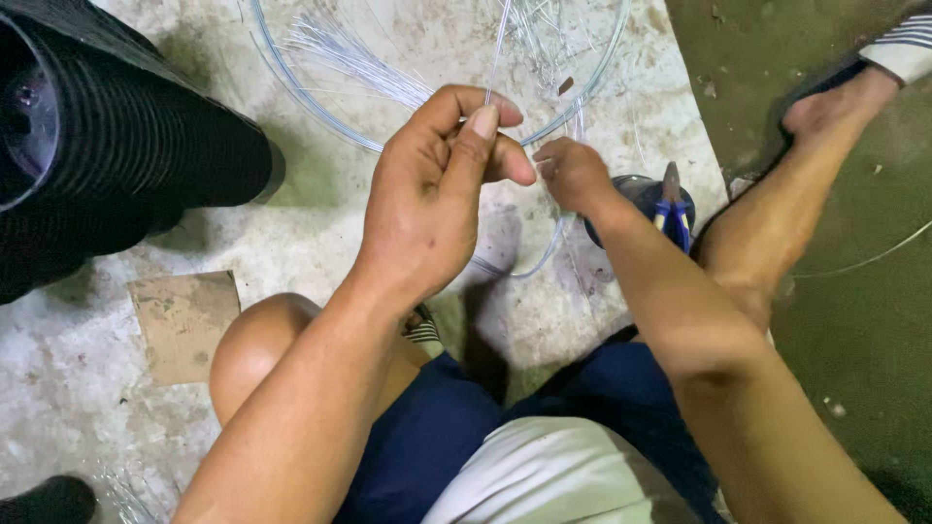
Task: The person sits on the floor and repeatedly cuts thin metal wire into short pieces using pliers. The cut pieces are placed into a nearby container.
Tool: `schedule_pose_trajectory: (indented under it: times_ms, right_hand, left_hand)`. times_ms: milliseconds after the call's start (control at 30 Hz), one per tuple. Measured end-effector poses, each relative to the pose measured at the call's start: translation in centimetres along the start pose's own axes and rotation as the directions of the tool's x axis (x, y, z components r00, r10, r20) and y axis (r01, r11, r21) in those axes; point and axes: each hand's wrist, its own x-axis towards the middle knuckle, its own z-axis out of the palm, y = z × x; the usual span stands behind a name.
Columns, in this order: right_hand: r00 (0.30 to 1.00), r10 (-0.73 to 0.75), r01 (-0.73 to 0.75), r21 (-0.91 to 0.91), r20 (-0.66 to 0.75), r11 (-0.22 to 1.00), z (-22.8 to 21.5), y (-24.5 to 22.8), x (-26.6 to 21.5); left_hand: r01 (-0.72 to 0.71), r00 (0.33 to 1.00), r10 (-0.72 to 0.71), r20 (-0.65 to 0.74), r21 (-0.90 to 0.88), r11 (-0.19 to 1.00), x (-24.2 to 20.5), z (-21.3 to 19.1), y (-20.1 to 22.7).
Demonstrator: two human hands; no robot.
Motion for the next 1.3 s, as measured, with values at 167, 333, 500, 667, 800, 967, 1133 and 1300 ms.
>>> schedule_pose_trajectory:
  times_ms: [167, 333, 500, 667, 800, 967, 1133, 1300]
  right_hand:
    - [0.973, -0.142, 0.161, -0.093, 0.184, 0.982, 4.9, -0.7, 4.3]
    - [0.976, 0.13, -0.144, 0.069, 0.174, 0.987, 6.4, -2.2, 6.7]
    - [0.985, -0.038, 0.145, -0.673, 0.171, 0.725, 7.1, -1.2, 7.7]
    - [0.996, -0.052, 0.088, -0.72, 0.072, 0.688, 4.6, 1.0, 4.9]
    - [0.992, -0.046, 0.104, -0.582, 0.113, 0.807, 1.3, 2.0, -1.7]
    - [0.902, 0.166, 0.078, -0.529, 0.398, 0.845, -1.6, 0.8, -12.4]
    - [0.855, 0.366, -0.303, -0.218, 0.366, 0.928, -5.9, -3.5, -20.9]
    - [0.979, 0.184, -0.2, 0.272, 0.084, 0.941, -9.0, -8.2, -23.5]
  left_hand:
    - [0.109, 0.987, -0.127, -0.102, -0.169, 0.98, 1.0, -1.2, 0.1]
    - [0.161, 0.958, -0.213, -0.19, -0.256, 0.953, 2.0, -2.3, 0.1]
    - [0.133, 0.948, -0.183, -0.261, -0.198, 0.971, 2.5, -2.8, -1.1]
    - [0.142, 0.934, -0.205, -0.291, -0.224, 0.964, 2.6, -2.7, -1.3]
    - [0.151, 0.932, -0.188, -0.31, -0.141, 0.978, 2.0, -2.0, -0.5]
    - [0.162, 0.947, -0.185, -0.264, -0.104, 0.981, 1.3, -0.8, -0.6]
    - [0.098, 0.972, -0.085, -0.219, 0.049, 0.994, 0.5, 0.8, -1.8]
    - [0.135, 0.976, -0.107, -0.19, 0.142, 0.981, -0.4, 2.4, -3.6]
